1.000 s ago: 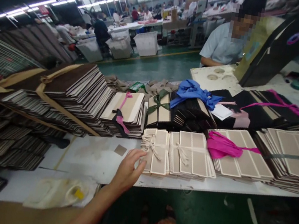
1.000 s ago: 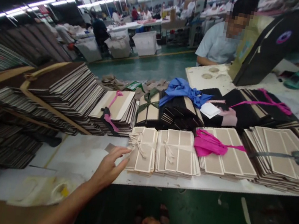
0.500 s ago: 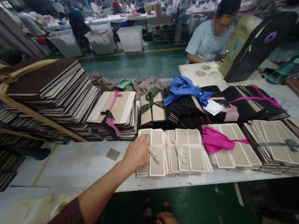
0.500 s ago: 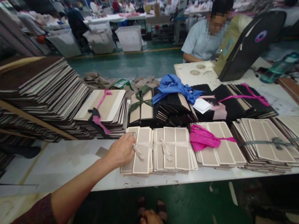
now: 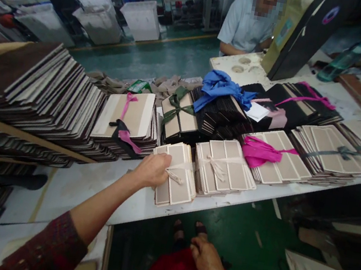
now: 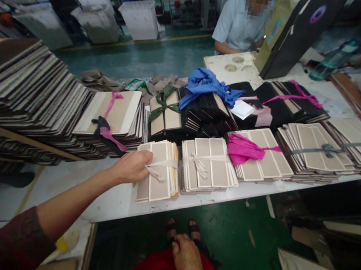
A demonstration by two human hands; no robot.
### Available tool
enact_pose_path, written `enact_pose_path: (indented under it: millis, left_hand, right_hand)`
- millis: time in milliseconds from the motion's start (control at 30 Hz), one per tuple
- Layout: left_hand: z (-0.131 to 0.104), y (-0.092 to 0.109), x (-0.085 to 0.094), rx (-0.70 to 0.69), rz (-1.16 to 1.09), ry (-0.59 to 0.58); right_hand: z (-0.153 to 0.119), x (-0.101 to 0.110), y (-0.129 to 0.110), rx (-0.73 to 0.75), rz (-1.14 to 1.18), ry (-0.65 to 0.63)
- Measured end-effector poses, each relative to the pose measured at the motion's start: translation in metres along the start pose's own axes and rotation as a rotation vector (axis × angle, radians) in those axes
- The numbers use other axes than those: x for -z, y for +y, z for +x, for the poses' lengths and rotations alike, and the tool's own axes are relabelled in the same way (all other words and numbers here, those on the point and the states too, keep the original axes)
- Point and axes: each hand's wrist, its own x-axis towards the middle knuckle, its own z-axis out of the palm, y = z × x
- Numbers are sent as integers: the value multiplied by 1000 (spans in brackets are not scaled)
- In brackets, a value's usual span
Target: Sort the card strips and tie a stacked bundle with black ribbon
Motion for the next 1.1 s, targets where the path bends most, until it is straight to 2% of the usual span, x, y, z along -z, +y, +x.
enact_pose_path:
  millis: [167, 400, 500, 833, 1100]
  left_hand:
    - [-28, -26, -6, 53, -48, 49]
    - [-67, -71, -24, 278, -44, 113]
    - [-79, -84, -31, 344, -94, 131]
    - [-88, -78, -30, 339, -239, 128]
    - [-92, -80, -40, 333, -248, 173]
  right_hand:
    - [2, -5, -3, -8, -14, -36]
    - [13, -11, -12, 16, -65, -93]
    - [16, -12, -17, 12, -106, -112]
    - [24, -13, -36, 37, -163, -127]
    - [28, -13, -51, 47, -176, -99]
